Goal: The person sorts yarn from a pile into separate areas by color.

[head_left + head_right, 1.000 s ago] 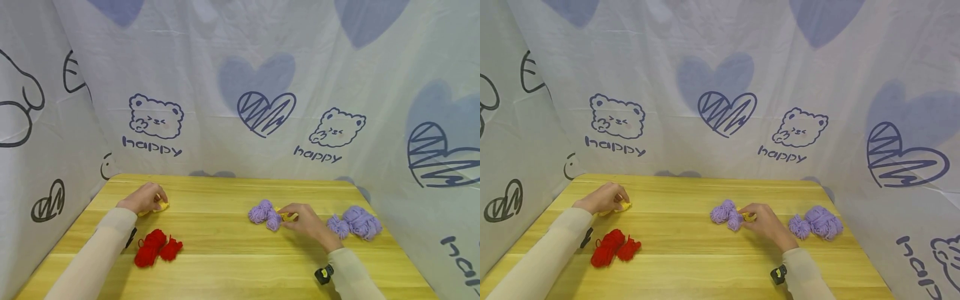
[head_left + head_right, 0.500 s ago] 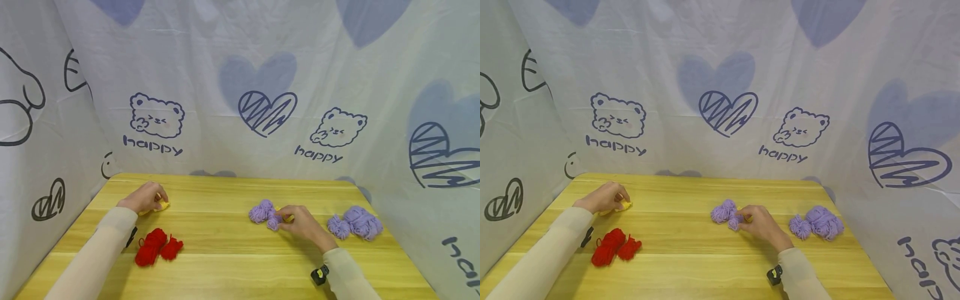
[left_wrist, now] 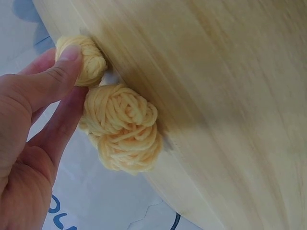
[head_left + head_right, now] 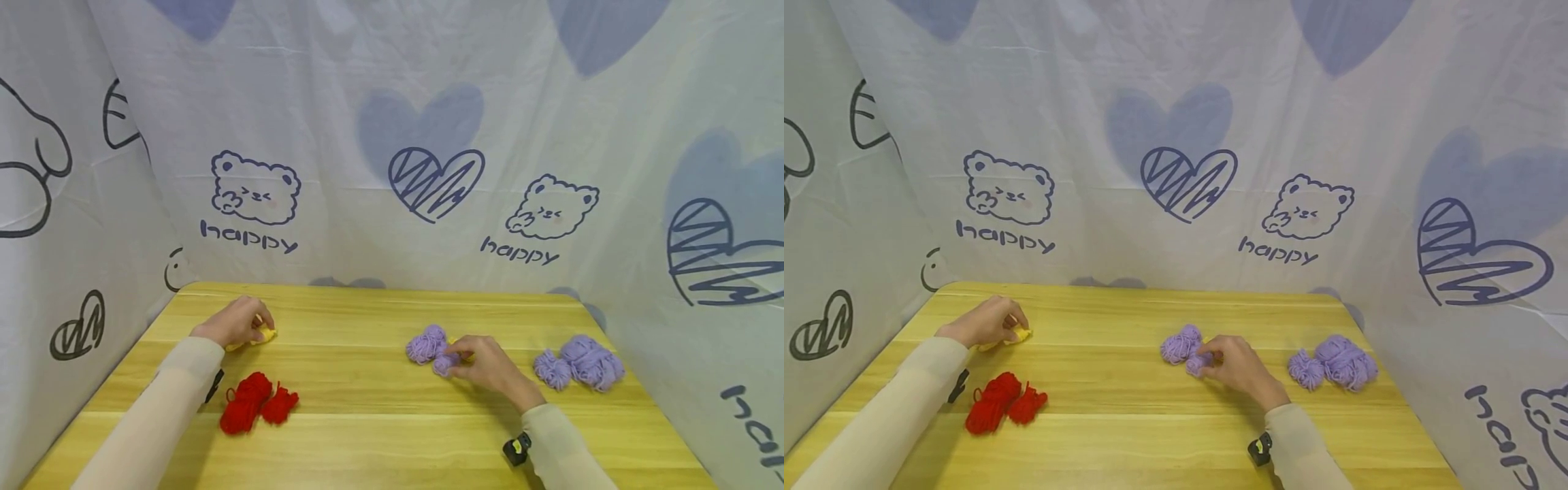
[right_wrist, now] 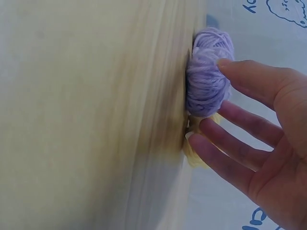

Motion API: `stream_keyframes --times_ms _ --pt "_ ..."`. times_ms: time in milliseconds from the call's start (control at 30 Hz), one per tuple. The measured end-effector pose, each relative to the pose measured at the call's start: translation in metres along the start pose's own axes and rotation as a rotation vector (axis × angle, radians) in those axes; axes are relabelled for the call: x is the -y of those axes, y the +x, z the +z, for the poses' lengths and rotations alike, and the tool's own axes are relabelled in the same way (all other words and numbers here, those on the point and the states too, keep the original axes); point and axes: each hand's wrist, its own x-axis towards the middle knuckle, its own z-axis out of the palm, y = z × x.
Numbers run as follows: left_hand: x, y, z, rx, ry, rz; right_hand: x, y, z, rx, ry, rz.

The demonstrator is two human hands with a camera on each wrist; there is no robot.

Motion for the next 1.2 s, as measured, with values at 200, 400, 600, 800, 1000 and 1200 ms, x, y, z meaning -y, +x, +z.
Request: stream_keyframes --times_ms 200,400,600,800,1000,1200 --pt "0.0002 0.0002 -0.0003 -0.004 0.01 0.011 0.0007 0.0012 0.0028 0.004 -0.025 0.003" --pt "-0.0009 0.0007 0.0002 -0.001 0.008 -0.001 0.001 0.0024 0.0064 0.028 -0.035 0.01" --pt "-0.0018 -0.0003 -0.0003 -0.001 0.012 -0.002 0.0044 0.0018 0.0071 0.032 -0.05 0.002" --pt "-0.0012 -0.0009 -0.0003 -0.004 0.012 -0.005 0.0055 0.0024 0.009 0.031 -0.063 -0.018" --pt "0.0001 -0.0001 0.0003 -0.006 0.012 -0.001 0.0053 0.0013 0.0102 0.038 -0.043 -0.034" --pt "0.0 0.0 0.0004 -0.01 0.009 -0.003 0.0031 -0.0008 0.0095 0.041 -0.02 -0.072"
